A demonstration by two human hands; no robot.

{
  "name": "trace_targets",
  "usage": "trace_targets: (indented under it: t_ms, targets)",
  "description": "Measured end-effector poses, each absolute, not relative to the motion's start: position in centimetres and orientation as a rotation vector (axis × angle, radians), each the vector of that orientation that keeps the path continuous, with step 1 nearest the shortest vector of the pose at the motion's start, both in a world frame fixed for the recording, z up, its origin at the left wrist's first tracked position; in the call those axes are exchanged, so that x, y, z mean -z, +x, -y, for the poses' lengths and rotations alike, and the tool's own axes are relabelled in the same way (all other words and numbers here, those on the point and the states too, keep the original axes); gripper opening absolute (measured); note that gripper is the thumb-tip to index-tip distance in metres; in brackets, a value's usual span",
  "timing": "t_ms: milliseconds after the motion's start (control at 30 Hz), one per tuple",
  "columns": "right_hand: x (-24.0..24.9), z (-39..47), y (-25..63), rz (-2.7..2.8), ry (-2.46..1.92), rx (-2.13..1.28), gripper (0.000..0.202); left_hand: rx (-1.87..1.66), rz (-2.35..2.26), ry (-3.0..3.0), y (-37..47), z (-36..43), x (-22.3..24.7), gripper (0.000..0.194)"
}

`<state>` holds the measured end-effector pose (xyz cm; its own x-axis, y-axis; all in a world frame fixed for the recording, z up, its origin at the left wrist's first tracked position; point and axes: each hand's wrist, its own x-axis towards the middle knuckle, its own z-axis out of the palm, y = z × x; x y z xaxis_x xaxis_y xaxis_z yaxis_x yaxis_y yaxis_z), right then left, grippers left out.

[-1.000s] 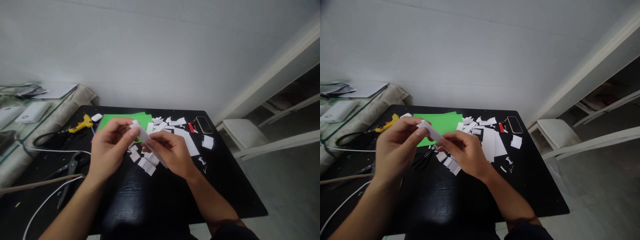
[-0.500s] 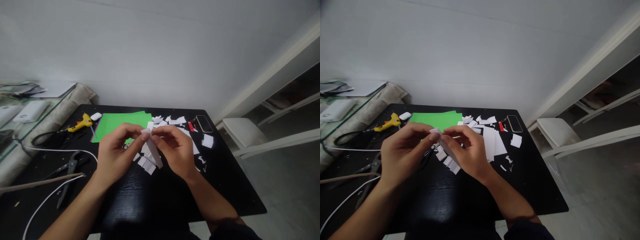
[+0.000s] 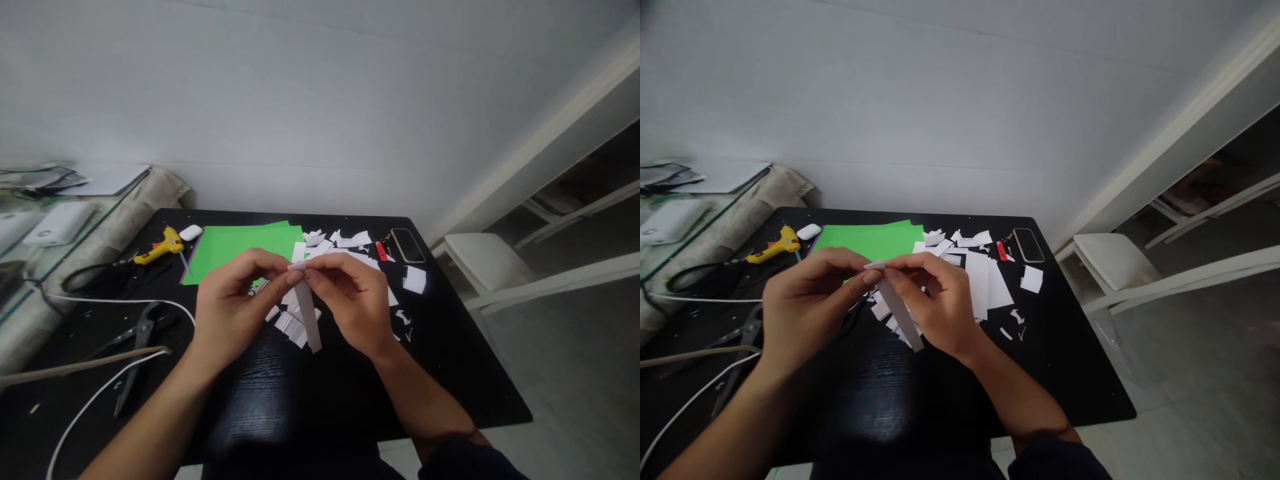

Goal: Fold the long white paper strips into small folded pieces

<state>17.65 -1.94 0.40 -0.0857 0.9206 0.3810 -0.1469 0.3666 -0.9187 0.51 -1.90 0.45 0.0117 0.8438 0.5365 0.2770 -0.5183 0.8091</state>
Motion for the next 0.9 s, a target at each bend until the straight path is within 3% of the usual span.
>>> trace_targets:
  t_ms: [633, 900]
  targets:
    - [-0.5, 1.4, 17.8, 1.338, -0.806, -1.152, 0.009, -1.425, -1.134, 1.813, 0.4, 2.1, -0.9, 0.007]
    - [0.5, 0.9, 17.7, 1.110, -0.673, -1.595, 0.016, -1.444, -1.060, 1.772, 0.4, 1.9, -0.8, 0.012]
